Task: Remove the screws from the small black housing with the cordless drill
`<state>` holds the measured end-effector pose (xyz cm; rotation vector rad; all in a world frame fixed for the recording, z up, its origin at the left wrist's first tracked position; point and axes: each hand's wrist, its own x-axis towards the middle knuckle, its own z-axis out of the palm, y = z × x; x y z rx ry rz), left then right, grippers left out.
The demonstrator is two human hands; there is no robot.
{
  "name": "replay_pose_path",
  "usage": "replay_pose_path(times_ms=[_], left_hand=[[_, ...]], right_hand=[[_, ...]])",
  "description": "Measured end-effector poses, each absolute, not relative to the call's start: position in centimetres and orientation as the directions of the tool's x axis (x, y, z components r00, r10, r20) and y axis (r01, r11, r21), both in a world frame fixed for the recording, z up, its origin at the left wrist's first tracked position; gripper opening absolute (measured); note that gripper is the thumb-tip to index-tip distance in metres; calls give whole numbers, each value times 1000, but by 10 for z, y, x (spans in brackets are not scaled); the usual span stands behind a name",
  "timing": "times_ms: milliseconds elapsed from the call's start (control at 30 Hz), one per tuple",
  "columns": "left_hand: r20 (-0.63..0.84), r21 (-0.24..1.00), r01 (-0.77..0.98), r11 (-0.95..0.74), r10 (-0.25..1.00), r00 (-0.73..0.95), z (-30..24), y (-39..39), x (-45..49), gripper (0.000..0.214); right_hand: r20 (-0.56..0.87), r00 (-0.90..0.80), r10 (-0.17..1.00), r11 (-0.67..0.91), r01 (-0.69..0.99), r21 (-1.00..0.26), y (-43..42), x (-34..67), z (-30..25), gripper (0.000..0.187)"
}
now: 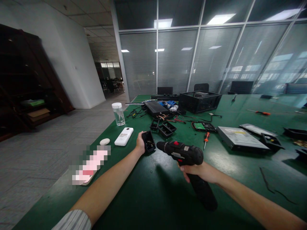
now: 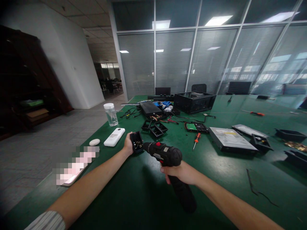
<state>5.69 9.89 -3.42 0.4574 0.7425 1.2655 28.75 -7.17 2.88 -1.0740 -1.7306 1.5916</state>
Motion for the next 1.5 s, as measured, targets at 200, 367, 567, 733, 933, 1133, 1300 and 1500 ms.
replay_pose_path(times_ms=[200, 367, 567, 733, 933, 1133, 1300, 1500], left_hand=[[-209, 706, -665, 245, 969, 134, -36, 100, 57, 34], [-234, 694, -670, 263, 963, 135, -35, 99, 57, 34], [-253, 678, -682, 275, 958, 134, -32, 96, 57, 33], [-254, 668, -698, 258, 961, 112, -30, 94, 58, 31], [-252, 690, -666, 283, 957, 145, -32, 95, 57, 36], [-241, 690, -671, 273, 960, 143, -33, 97, 57, 34], [-237, 691, -670, 270, 961, 143, -33, 99, 57, 32], [-226, 695, -663, 276, 960, 164, -34, 98, 56, 35]], right_hand=[[-114, -520, 846, -16, 189, -982, -71, 288, 27, 32], [-124, -523, 844, -5, 224, -975, -72, 288, 28, 30], [-121, -535, 836, 3, 226, -974, -72, 289, 26, 30], [-127, -525, 842, 3, 239, -971, -73, 288, 28, 30], [-108, -530, 841, 42, 263, -964, -72, 289, 27, 27], [-105, -519, 848, 32, 247, -969, -74, 286, 31, 31], [-90, -521, 849, 41, 234, -971, -74, 285, 34, 37], [-108, -516, 850, 21, 238, -971, -73, 287, 31, 36]])
